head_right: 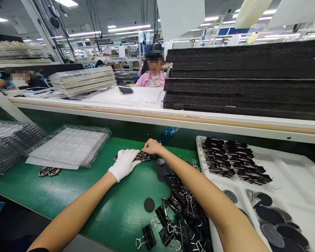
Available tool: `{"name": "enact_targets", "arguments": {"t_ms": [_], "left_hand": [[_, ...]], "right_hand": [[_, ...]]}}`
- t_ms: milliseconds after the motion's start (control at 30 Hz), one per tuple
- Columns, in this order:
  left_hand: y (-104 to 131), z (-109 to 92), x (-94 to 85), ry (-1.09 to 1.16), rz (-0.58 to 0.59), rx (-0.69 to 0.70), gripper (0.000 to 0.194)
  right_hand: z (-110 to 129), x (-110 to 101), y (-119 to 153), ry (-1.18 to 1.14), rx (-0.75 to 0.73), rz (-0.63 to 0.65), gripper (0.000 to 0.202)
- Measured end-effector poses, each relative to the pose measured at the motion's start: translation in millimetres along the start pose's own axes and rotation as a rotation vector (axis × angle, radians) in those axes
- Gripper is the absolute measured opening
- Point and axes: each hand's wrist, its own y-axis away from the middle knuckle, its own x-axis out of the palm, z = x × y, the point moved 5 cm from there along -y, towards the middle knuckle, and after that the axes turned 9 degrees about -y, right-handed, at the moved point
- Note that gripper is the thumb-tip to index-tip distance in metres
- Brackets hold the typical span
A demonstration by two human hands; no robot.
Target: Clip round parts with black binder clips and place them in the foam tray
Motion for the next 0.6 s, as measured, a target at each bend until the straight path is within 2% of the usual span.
{"name": "enact_targets", "arguments": {"t_ms": [167,233,267,333,400,467,500,600], "left_hand": [[-0.5,0.5,-1.2,0.004,-0.034,0.008,0.036],[-0.3,1.0,-6.9,0.012,-0.062,0.008,0.036],[0.0,1.5,-11.0,0.036,-0.080,0.001,0.035],[1.3,2.9,-20.0,0.163,-0.101,-0.028,0.035],[3.8,2.4,-27.4,0.362,-0.089,-0.048,0.034],[7.4,-0.6,-31.9,0.483,-0.078,-0.055,0.038],[9.3,-2.0,-33.2,0.486,-0.090,-0.065,0.042],[13.8,-8.3,-33.4,0.351,-0.199,-0.034,0.044]], "right_hand": [[-1.6,-14.2,17.3,-0.063,-0.124,0.000,0.035],[-3.7,-18.9,32.2,-0.063,-0.221,0.042,0.036],[-4.2,-20.6,40.9,-0.058,-0.289,0.056,0.045],[-4.1,-23.6,59.5,-0.064,-0.434,0.033,0.060],[-5.2,-26.4,76.3,-0.130,-0.509,-0.038,0.048],[-8.9,-26.9,89.4,-0.245,-0.478,-0.073,0.025],[-10.9,-26.2,95.3,-0.301,-0.447,-0.067,0.020],[-16.1,-22.5,112.3,-0.414,-0.367,0.013,0.032]]}}
